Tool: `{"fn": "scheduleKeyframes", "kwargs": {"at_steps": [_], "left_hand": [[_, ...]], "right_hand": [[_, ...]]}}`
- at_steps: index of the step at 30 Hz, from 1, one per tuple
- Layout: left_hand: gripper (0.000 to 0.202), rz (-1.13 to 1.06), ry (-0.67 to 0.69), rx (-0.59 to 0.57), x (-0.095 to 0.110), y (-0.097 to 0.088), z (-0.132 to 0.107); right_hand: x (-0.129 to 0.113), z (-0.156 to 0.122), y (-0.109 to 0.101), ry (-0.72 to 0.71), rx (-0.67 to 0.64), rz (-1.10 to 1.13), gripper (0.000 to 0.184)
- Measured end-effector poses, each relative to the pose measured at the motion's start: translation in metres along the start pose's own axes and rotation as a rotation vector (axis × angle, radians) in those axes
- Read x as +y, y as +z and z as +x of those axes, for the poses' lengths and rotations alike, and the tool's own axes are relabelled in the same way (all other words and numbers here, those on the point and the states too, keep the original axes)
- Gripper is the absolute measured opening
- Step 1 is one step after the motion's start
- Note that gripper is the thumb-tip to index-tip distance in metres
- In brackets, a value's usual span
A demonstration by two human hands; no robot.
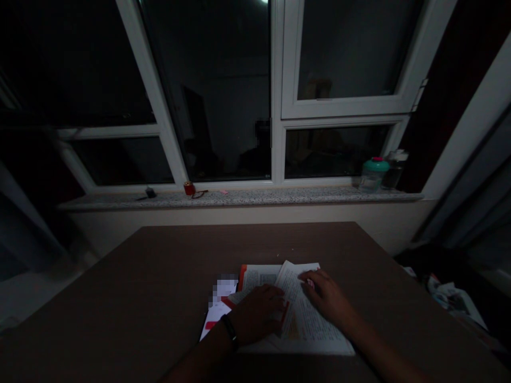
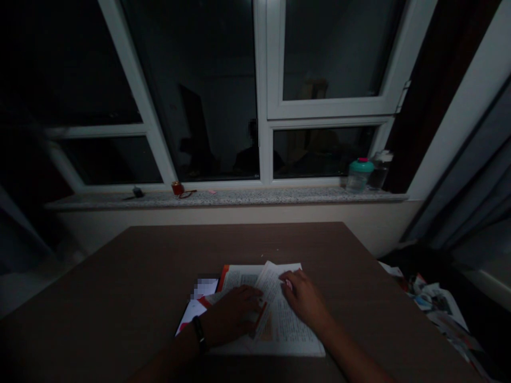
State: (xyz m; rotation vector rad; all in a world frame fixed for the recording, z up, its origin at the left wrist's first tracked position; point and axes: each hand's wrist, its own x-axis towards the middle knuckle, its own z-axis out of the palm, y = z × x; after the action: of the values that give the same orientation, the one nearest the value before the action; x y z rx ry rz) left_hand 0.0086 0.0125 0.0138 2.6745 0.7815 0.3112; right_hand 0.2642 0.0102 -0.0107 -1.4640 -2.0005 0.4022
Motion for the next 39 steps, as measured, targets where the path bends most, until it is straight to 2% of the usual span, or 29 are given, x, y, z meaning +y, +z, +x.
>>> {"fn": "scheduleKeyframes", "kwargs": {"at_steps": [12,17,22,27,31,39], "left_hand": [[0.029,0.041,-0.008,0.011,0.000,0.000,-0.001],[0.015,0.051,0.014,0.022,0.006,-0.004,0.001],[0.001,0.135,-0.043,0.002,0.012,-0.010,0.006],[0.015,0.152,-0.172,0.022,0.010,-0.008,0.003],[0.028,0.173,-0.214,0.042,0.007,-0.005,0.001],[0.013,0.215,-0.208,-0.017,0.010,-0.010,0.007]], "right_hand": [[0.009,0.002,0.002,0.002,0.017,-0.068,0.037],[0.006,0.002,0.002,-0.056,0.011,-0.015,0.047],[0.006,0.000,0.005,-0.144,-0.060,0.054,0.047],[0.005,-0.003,0.004,-0.190,-0.110,0.092,0.042],[-0.002,-0.004,-0.002,-0.224,-0.171,0.093,0.041],[-0.011,-0.006,-0.006,-0.236,-0.214,0.077,0.044]]}}
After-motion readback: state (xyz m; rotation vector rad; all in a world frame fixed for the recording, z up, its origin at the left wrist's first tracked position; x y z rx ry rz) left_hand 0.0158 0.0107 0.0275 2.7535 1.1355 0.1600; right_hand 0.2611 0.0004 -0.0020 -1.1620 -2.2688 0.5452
